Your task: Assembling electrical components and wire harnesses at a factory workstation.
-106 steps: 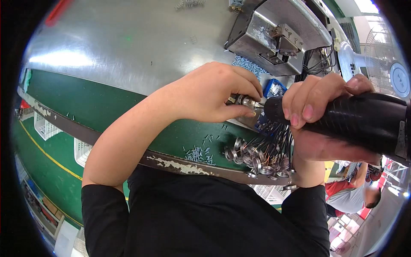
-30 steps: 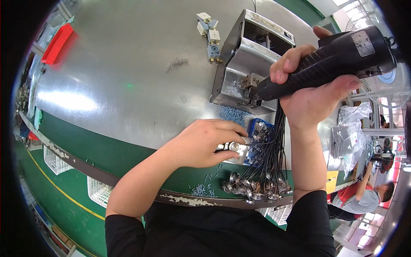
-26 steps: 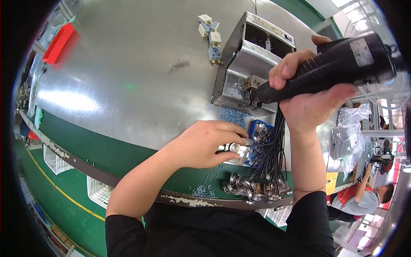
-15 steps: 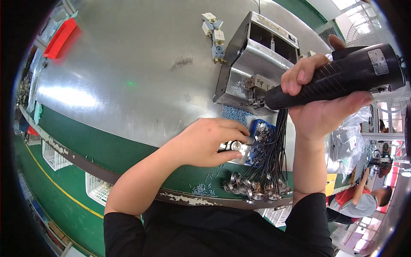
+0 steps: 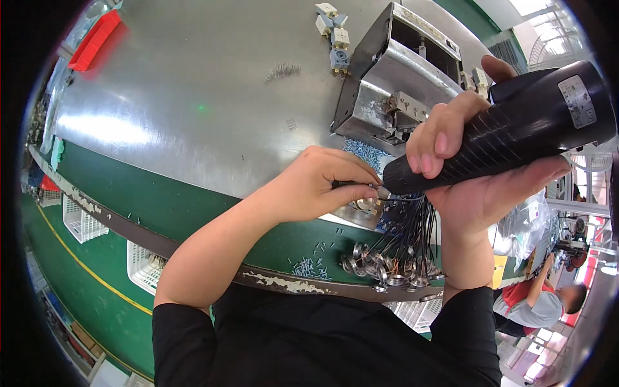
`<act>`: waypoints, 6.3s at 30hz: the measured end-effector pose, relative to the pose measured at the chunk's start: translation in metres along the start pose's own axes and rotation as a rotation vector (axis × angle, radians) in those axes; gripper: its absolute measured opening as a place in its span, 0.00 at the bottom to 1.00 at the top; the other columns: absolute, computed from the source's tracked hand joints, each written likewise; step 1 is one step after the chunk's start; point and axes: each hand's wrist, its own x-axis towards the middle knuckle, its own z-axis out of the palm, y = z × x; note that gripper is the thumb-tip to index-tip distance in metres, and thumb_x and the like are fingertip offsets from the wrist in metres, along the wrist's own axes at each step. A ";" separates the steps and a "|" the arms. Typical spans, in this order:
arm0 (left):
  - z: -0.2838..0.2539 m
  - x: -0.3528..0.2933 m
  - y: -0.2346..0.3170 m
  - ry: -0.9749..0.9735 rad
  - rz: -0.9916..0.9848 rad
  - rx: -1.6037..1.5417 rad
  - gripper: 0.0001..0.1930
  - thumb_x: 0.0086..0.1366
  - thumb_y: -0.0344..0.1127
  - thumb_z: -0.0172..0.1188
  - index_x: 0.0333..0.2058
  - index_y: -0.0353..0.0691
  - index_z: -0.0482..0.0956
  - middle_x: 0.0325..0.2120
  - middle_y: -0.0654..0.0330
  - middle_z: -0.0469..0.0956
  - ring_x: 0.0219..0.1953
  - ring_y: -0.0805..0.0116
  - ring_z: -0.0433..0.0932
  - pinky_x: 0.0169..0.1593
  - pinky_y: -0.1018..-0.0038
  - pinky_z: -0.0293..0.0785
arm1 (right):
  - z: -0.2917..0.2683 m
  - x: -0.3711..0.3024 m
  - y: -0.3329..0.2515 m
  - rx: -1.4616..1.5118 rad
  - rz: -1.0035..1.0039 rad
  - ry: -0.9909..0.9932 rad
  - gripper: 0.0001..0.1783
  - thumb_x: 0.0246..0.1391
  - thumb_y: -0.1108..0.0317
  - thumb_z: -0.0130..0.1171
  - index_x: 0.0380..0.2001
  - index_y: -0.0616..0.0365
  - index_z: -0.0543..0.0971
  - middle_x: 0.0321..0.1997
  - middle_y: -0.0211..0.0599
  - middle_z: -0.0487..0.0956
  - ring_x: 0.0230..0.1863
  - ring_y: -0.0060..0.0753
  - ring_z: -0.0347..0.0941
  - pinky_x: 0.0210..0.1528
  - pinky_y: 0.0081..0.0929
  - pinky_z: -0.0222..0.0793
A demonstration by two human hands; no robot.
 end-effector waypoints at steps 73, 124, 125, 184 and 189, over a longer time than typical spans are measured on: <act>0.007 -0.006 -0.010 -0.122 0.053 0.178 0.19 0.53 0.39 0.76 0.43 0.38 0.87 0.40 0.55 0.86 0.43 0.51 0.85 0.47 0.62 0.81 | -0.016 -0.006 0.017 0.252 -0.098 -0.351 0.72 0.48 0.13 0.56 0.79 0.56 0.49 0.29 0.37 0.73 0.25 0.33 0.72 0.29 0.34 0.71; 0.059 -0.011 0.059 0.015 0.500 0.310 0.33 0.50 0.47 0.83 0.51 0.37 0.80 0.51 0.53 0.82 0.51 0.56 0.85 0.54 0.60 0.84 | -0.150 -0.093 0.031 -1.092 -0.524 0.173 0.19 0.66 0.62 0.63 0.52 0.63 0.74 0.35 0.37 0.82 0.35 0.32 0.81 0.41 0.30 0.77; 0.058 -0.011 0.061 -0.235 0.495 0.340 0.35 0.52 0.50 0.81 0.53 0.38 0.80 0.52 0.55 0.81 0.51 0.55 0.84 0.56 0.60 0.83 | -0.149 -0.060 0.014 -0.919 -0.398 0.369 0.19 0.71 0.57 0.58 0.48 0.66 0.75 0.34 0.35 0.81 0.34 0.29 0.78 0.43 0.27 0.75; 0.055 0.018 0.050 -0.584 0.299 0.042 0.33 0.54 0.55 0.76 0.50 0.34 0.82 0.45 0.52 0.84 0.51 0.50 0.81 0.58 0.57 0.75 | -0.119 -0.134 0.015 -0.445 0.629 0.074 0.14 0.67 0.62 0.66 0.29 0.58 0.80 0.21 0.17 0.68 0.23 0.11 0.59 0.24 0.22 0.52; 0.073 0.040 0.071 -0.523 -0.124 0.230 0.11 0.70 0.35 0.62 0.46 0.37 0.85 0.41 0.54 0.82 0.38 0.57 0.83 0.43 0.64 0.78 | -0.109 -0.141 0.007 -0.737 0.453 -0.027 0.14 0.64 0.67 0.65 0.29 0.67 0.79 0.19 0.28 0.70 0.24 0.15 0.61 0.25 0.28 0.58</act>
